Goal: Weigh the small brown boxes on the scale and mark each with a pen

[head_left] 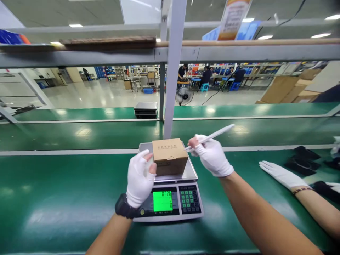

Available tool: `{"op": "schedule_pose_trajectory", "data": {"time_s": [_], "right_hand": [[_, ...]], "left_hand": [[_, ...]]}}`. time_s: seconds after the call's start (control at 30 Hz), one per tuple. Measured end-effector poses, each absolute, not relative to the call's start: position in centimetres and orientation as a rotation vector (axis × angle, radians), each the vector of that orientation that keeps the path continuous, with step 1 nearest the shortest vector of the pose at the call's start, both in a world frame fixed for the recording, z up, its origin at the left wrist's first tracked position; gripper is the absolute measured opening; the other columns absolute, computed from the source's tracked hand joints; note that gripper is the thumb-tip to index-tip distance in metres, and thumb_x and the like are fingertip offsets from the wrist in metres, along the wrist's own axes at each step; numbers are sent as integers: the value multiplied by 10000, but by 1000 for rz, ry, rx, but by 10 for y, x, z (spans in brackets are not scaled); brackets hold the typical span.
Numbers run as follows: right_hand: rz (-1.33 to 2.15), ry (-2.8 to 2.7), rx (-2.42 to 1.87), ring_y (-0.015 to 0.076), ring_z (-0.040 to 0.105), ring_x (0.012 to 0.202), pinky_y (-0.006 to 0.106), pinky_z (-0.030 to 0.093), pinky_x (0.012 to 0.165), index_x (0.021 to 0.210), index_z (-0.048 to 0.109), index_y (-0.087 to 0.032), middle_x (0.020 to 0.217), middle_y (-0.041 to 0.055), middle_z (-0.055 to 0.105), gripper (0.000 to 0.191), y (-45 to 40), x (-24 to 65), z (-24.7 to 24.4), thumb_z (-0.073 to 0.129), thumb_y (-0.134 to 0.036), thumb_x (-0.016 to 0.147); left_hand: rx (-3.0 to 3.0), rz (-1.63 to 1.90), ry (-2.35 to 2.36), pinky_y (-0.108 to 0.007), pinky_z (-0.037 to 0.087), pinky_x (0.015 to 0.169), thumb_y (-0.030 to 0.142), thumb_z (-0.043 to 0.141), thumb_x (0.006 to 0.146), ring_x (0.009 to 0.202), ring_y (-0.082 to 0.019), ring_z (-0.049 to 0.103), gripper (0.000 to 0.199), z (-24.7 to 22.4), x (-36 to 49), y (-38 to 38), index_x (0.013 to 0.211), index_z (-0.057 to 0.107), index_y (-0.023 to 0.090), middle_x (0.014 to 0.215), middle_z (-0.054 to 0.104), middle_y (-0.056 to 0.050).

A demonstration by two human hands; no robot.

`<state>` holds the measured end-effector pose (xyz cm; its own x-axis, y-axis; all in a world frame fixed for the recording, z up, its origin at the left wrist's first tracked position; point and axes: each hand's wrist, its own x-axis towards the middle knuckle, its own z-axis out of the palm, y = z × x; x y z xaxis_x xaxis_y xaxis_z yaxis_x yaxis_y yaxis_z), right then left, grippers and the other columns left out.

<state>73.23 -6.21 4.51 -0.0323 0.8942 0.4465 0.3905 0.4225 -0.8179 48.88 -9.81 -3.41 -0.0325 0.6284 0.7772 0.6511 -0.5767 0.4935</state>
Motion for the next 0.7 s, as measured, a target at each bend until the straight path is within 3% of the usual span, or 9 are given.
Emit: {"op": "schedule_pose_trajectory", "data": {"time_s": [0.2,0.7], "right_hand": [[508,-2010,-1222,141,580,627,243,444,640,716,558,-186,680,-1,606,358,-28,693,52,446,-450,930],[346,-1985,-1379,161,578,630,245,403,629,655,527,-199,660,10,626,319,-16,681,49,445,-368,912]], "left_hand": [[-2110,-1595,-1232,-436,462,938,283,560,903,1088,-264,553,244,-39,505,-98,1126,576,186,1180,580,-118],[-2085,-1702,-1265,-461,440,941,267,583,901,1124,-276,525,284,-50,508,-95,1175,554,201,1228,553,-114]]}}
